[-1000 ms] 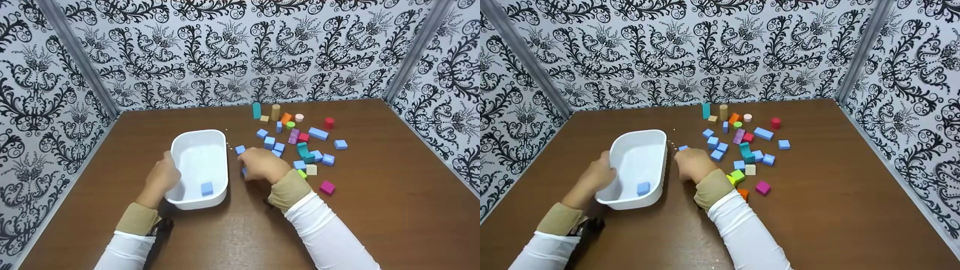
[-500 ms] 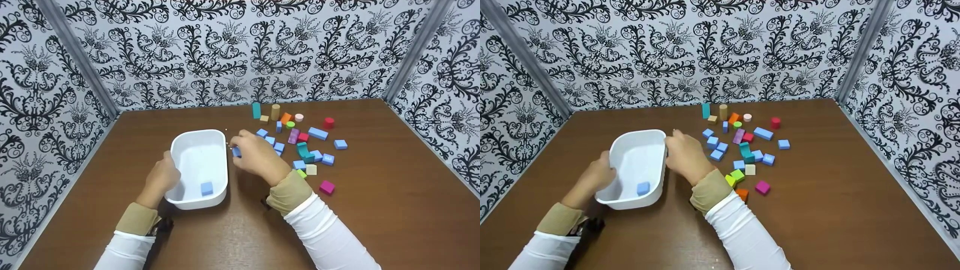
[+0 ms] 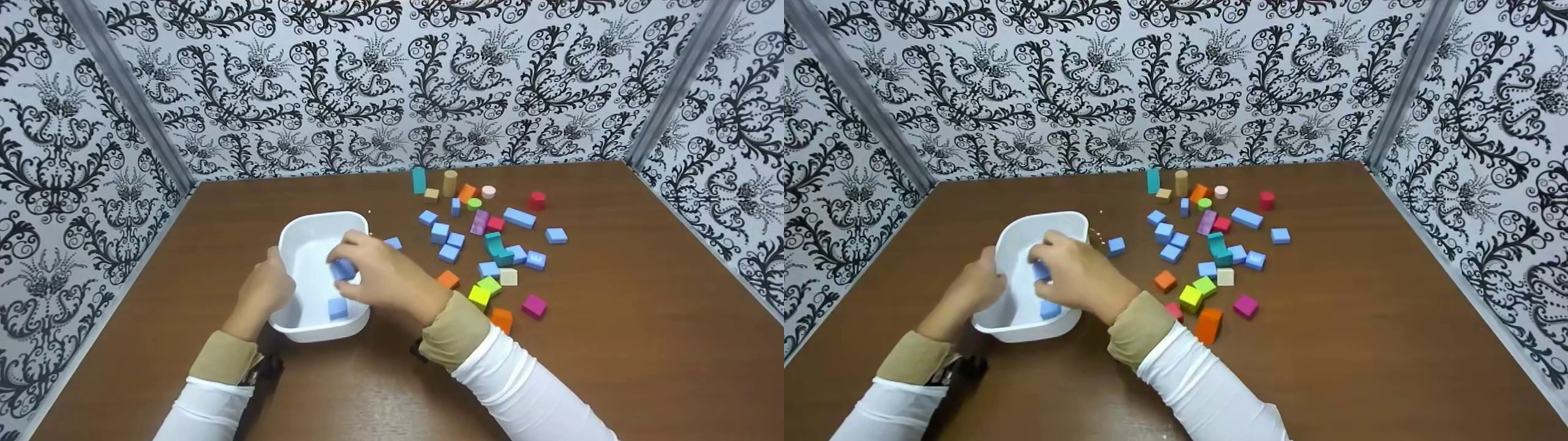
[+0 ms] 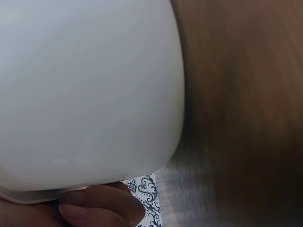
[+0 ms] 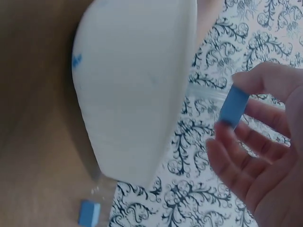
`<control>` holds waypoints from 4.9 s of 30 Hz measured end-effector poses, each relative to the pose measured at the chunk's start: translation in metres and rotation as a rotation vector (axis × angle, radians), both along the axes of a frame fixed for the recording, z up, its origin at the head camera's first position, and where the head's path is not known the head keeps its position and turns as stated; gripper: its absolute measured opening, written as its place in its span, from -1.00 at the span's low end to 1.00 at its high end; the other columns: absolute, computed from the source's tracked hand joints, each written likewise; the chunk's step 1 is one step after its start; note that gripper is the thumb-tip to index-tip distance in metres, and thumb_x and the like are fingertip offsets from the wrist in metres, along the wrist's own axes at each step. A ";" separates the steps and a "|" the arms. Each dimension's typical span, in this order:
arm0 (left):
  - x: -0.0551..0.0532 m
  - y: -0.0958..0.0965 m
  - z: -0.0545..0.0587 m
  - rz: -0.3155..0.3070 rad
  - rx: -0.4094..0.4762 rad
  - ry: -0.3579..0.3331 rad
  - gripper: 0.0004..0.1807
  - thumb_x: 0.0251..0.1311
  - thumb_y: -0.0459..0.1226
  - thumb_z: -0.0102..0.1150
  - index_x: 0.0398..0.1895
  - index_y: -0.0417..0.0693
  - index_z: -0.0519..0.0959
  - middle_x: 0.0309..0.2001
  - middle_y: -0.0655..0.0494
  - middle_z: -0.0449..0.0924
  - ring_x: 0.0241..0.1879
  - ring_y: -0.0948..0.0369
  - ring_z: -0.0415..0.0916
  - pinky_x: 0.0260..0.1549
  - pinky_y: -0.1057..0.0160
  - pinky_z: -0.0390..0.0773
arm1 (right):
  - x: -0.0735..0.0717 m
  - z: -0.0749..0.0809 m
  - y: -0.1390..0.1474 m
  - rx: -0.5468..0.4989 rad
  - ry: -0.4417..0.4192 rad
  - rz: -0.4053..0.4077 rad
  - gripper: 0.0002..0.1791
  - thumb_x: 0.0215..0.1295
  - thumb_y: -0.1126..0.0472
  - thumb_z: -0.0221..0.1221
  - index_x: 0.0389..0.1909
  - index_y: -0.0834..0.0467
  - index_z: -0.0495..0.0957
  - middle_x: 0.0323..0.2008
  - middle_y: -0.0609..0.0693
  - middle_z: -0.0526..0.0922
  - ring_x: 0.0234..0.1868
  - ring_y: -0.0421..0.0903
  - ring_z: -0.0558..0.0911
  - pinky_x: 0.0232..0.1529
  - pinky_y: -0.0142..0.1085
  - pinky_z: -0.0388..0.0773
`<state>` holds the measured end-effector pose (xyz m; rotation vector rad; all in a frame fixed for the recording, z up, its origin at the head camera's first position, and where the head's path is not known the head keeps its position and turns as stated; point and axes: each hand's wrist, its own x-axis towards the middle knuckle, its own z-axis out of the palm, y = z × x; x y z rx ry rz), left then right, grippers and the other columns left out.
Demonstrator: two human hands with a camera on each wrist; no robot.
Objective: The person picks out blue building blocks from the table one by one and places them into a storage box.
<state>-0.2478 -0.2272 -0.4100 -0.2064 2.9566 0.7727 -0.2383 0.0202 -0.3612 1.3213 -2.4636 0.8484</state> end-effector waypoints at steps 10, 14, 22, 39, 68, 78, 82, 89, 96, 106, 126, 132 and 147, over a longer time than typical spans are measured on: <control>0.001 -0.001 0.000 0.003 0.001 0.020 -0.23 0.30 -0.41 -0.09 0.55 -0.54 -0.01 0.10 -0.58 0.57 -0.02 -0.28 0.64 -0.10 -0.24 0.62 | 0.000 -0.021 -0.012 0.137 -0.118 0.067 -0.67 0.33 0.18 0.43 0.08 0.14 0.75 -0.09 0.02 0.64 -0.21 -0.11 0.60 -0.15 -0.40 0.53; 0.001 0.001 0.002 0.000 0.003 0.018 -0.21 0.33 -0.41 -0.11 0.58 -0.55 -0.06 0.13 -0.59 0.56 0.03 -0.32 0.64 -0.05 -0.25 0.62 | -0.002 -0.030 -0.014 0.230 -0.090 0.024 -0.67 0.34 0.15 0.42 0.10 0.11 0.75 -0.03 0.01 0.66 -0.16 -0.13 0.63 0.00 -0.34 0.62; 0.002 0.001 0.003 0.015 -0.001 0.014 -0.25 0.33 -0.40 -0.09 0.56 -0.50 0.00 0.14 -0.57 0.55 0.04 -0.31 0.62 -0.03 -0.28 0.59 | -0.003 -0.035 -0.018 0.268 -0.154 -0.008 -0.67 0.36 0.12 0.42 0.11 0.08 0.76 -0.01 -0.01 0.67 -0.12 -0.14 0.62 0.06 -0.30 0.62; 0.002 0.000 0.001 0.006 0.007 0.023 -0.28 0.29 -0.40 -0.12 0.53 -0.44 0.08 0.11 -0.51 0.60 -0.01 -0.28 0.65 -0.13 -0.23 0.62 | -0.005 -0.037 -0.018 0.216 -0.183 0.004 -0.70 0.29 0.13 0.45 0.01 0.12 0.80 -0.20 -0.05 0.60 -0.28 -0.17 0.54 -0.24 -0.38 0.48; 0.003 0.001 0.001 -0.009 0.004 0.046 -0.28 0.29 -0.42 -0.10 0.51 -0.53 0.05 0.04 -0.56 0.60 -0.06 -0.30 0.67 -0.17 -0.24 0.63 | -0.005 -0.037 -0.018 0.214 -0.188 0.001 -0.67 0.30 0.11 0.47 0.05 0.11 0.80 -0.15 -0.04 0.62 -0.27 -0.19 0.57 -0.20 -0.41 0.52; 0.002 0.001 0.002 0.000 -0.005 0.041 -0.26 0.29 -0.40 -0.09 0.53 -0.52 0.04 0.07 -0.56 0.59 -0.01 -0.33 0.66 -0.11 -0.27 0.61 | -0.006 -0.037 -0.018 0.223 -0.229 -0.009 -0.72 0.34 0.15 0.44 0.02 0.11 0.81 -0.07 0.00 0.66 -0.25 -0.20 0.60 -0.18 -0.41 0.57; 0.002 0.001 0.001 0.002 -0.003 0.041 -0.27 0.29 -0.40 -0.09 0.52 -0.51 0.06 0.08 -0.56 0.59 -0.01 -0.32 0.65 -0.11 -0.27 0.61 | -0.005 -0.037 -0.018 0.224 -0.201 0.000 -0.72 0.35 0.15 0.43 0.04 0.12 0.81 -0.06 0.00 0.66 -0.22 -0.18 0.63 -0.12 -0.39 0.60; 0.003 0.002 0.002 0.013 -0.019 0.016 -0.29 0.32 -0.39 -0.11 0.53 -0.46 0.07 0.09 -0.52 0.59 -0.02 -0.28 0.65 -0.13 -0.27 0.60 | -0.009 -0.029 -0.012 0.199 0.069 -0.019 -0.73 0.34 0.11 0.45 0.00 0.11 0.80 -0.10 0.01 0.67 -0.12 -0.07 0.66 0.03 -0.20 0.63; 0.003 0.001 0.003 -0.001 -0.015 0.005 -0.27 0.31 -0.40 -0.14 0.55 -0.45 0.04 0.09 -0.50 0.60 -0.07 -0.23 0.65 -0.17 -0.21 0.60 | -0.033 -0.014 0.018 0.017 0.113 -0.248 -0.79 0.36 0.17 0.42 -0.06 0.16 0.79 -0.11 0.06 0.68 -0.07 0.03 0.68 -0.01 -0.12 0.64; 0.002 0.002 0.003 0.009 -0.025 -0.004 -0.27 0.32 -0.39 -0.12 0.55 -0.45 0.04 0.11 -0.52 0.59 -0.05 -0.25 0.65 -0.15 -0.22 0.60 | -0.063 -0.004 0.080 0.112 -0.217 -0.536 -0.60 0.41 0.13 0.33 0.21 0.18 0.69 0.16 0.16 0.64 0.18 0.14 0.65 0.26 0.01 0.55; 0.002 0.002 0.001 0.005 -0.035 0.013 -0.28 0.37 -0.38 -0.14 0.56 -0.50 0.02 0.12 -0.54 0.57 0.01 -0.29 0.65 -0.11 -0.24 0.60 | -0.078 -0.031 0.105 0.313 -0.309 -0.677 -0.48 0.35 0.22 0.36 0.30 0.27 0.57 0.13 0.30 0.59 0.16 0.30 0.60 0.21 0.15 0.54; 0.002 0.003 0.003 0.011 -0.037 0.000 -0.28 0.38 -0.37 -0.14 0.56 -0.49 0.01 0.15 -0.54 0.55 0.04 -0.29 0.63 -0.07 -0.25 0.59 | -0.079 -0.031 0.105 0.306 -0.324 -0.658 -0.61 0.32 0.28 0.38 0.14 0.26 0.61 0.02 0.24 0.66 0.06 0.19 0.63 0.17 0.08 0.58; 0.002 0.003 0.004 0.014 -0.031 -0.005 -0.28 0.38 -0.37 -0.12 0.56 -0.49 0.02 0.15 -0.54 0.55 0.04 -0.29 0.62 -0.05 -0.25 0.58 | -0.075 -0.031 0.105 0.402 -0.384 -0.598 -0.72 0.17 0.33 0.41 -0.06 0.23 0.75 -0.11 0.16 0.75 -0.14 0.13 0.64 -0.04 0.00 0.65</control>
